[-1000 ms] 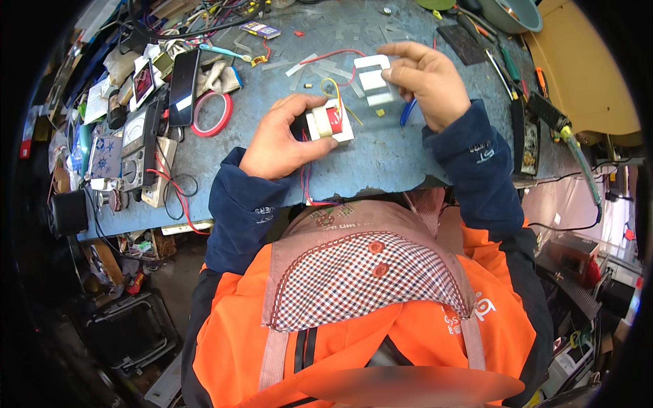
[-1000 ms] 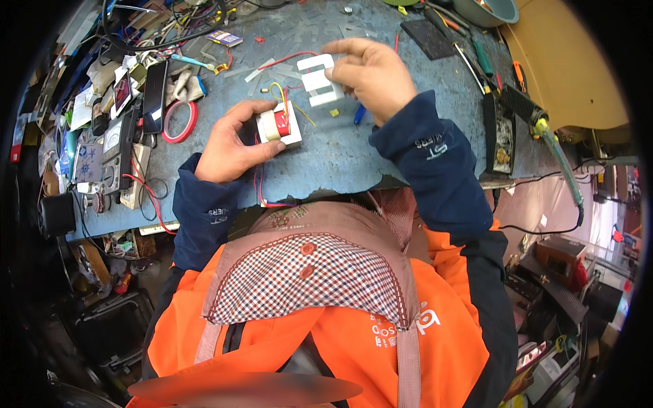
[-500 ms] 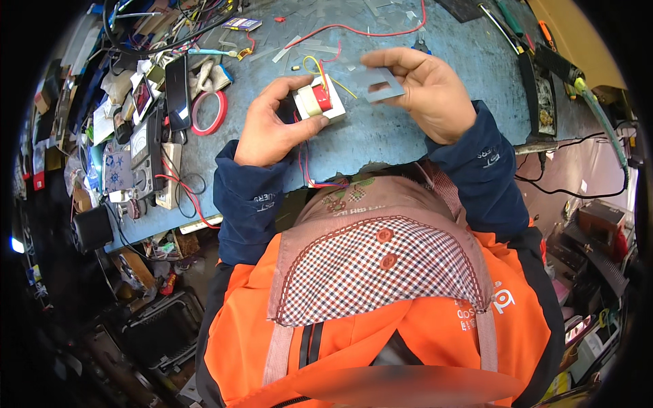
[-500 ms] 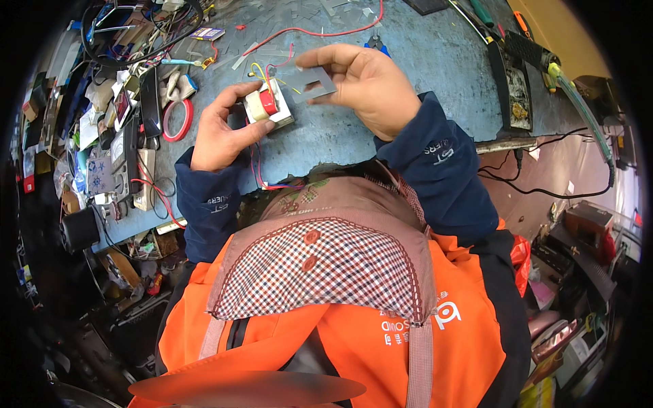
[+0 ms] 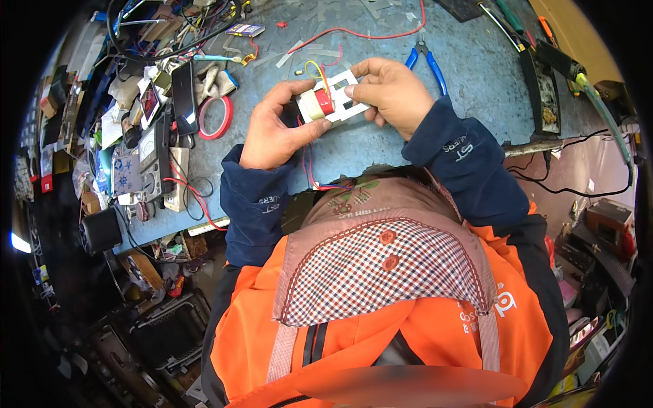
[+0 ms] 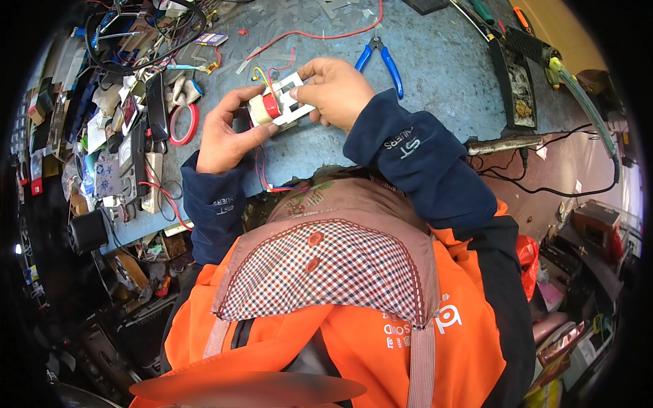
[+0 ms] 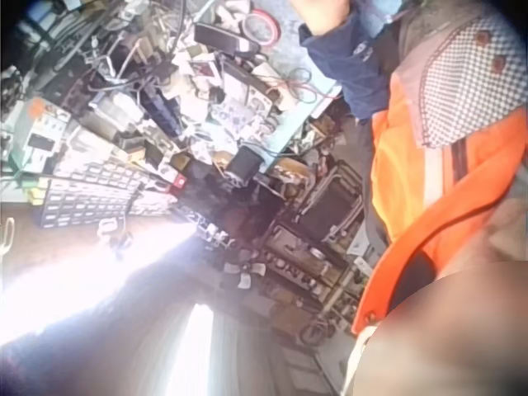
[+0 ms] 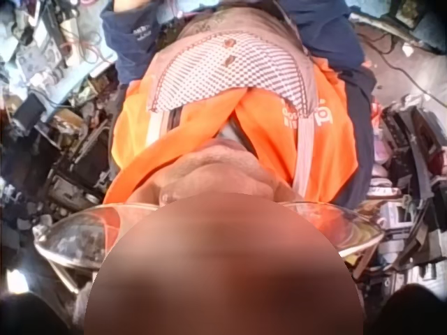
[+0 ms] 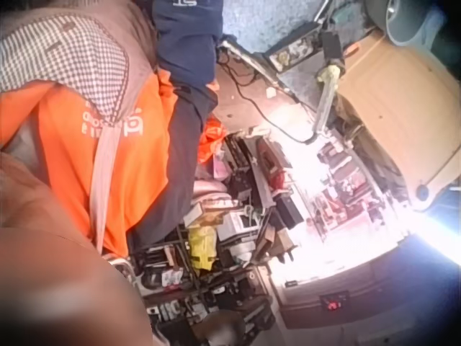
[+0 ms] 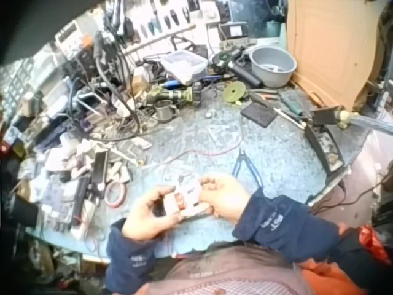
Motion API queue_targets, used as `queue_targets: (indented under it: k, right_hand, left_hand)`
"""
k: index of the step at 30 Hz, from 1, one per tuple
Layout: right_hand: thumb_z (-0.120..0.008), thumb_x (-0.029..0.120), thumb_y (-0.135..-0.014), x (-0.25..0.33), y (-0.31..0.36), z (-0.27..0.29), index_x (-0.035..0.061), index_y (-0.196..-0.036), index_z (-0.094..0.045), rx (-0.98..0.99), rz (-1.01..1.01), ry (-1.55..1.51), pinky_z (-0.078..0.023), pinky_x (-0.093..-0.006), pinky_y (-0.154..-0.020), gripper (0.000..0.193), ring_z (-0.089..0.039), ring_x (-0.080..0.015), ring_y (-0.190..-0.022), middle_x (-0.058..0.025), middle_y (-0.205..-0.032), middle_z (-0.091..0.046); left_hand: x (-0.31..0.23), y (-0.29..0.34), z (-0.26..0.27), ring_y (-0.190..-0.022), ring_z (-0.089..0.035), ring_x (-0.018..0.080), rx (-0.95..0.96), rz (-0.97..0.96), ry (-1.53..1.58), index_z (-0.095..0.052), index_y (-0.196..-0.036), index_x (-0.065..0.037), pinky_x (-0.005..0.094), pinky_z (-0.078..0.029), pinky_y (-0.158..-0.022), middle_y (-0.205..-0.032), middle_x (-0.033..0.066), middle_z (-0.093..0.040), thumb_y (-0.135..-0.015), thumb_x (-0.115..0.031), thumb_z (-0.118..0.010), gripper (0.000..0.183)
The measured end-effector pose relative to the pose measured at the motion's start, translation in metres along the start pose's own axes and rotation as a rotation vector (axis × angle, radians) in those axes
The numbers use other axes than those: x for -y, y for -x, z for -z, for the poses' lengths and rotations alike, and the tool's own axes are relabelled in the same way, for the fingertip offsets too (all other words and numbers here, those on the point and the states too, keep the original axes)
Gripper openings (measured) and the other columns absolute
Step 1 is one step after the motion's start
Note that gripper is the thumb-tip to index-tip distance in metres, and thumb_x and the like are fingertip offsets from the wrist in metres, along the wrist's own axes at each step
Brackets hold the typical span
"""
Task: The person assembles a small white plastic housing with a red cylindrical component and attached wires. They repeatedly pick up small white plastic pieces from the table and fit them into the housing, adjusting the assembly by hand.
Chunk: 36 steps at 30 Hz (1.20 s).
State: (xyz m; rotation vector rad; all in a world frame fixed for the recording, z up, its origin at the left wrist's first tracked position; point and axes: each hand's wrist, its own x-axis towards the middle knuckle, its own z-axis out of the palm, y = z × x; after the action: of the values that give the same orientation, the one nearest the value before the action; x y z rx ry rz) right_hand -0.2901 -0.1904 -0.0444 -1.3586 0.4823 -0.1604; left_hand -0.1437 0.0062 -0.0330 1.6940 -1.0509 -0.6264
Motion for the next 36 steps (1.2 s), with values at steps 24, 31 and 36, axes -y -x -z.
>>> queue_targets:
  k: [24, 31, 36]
  right_hand:
    - [-0.070, 0.012, -0.103, 0.005, 0.001, -0.011, -0.0027, -0.142, -0.055, 0.048, -0.008, 0.038, -0.041, -0.0234, -0.049, 0.044, -0.058, -0.0072, -0.062, -0.0055, -0.091, -0.071]
    - [-0.064, 0.008, -0.106, 0.003, -0.002, -0.018, -0.0016, -0.153, -0.055, 0.141, 0.090, 0.006, -0.043, -0.0204, -0.063, 0.048, -0.058, -0.0026, -0.074, -0.0027, -0.097, -0.074]
    - [-0.062, 0.004, -0.107, -0.009, -0.009, -0.016, -0.0019, -0.155, -0.053, 0.181, 0.149, -0.033, -0.052, -0.0228, -0.080, 0.049, -0.067, -0.0070, -0.091, -0.0077, -0.107, -0.077]
  left_hand:
    - [0.003, 0.000, 0.005, -0.126, -0.064, 0.0264, 0.015, -0.117, -0.134, -0.067, -0.139, 0.001, 0.0384, -0.048, -0.111, -0.132, 0.0145, -0.069, -0.081, -0.017, -0.092, 0.065]
    - [0.009, 0.004, 0.013, -0.136, -0.059, 0.0296, 0.035, -0.186, -0.286, -0.065, -0.147, -0.003, 0.0413, -0.042, -0.118, -0.143, 0.0151, -0.068, -0.084, -0.018, -0.093, 0.071]
    - [0.010, 0.004, 0.012, -0.129, -0.062, 0.0372, -0.005, -0.244, -0.350, -0.067, -0.142, -0.002, 0.0453, -0.048, -0.112, -0.138, 0.0189, -0.070, -0.082, -0.027, -0.093, 0.070]
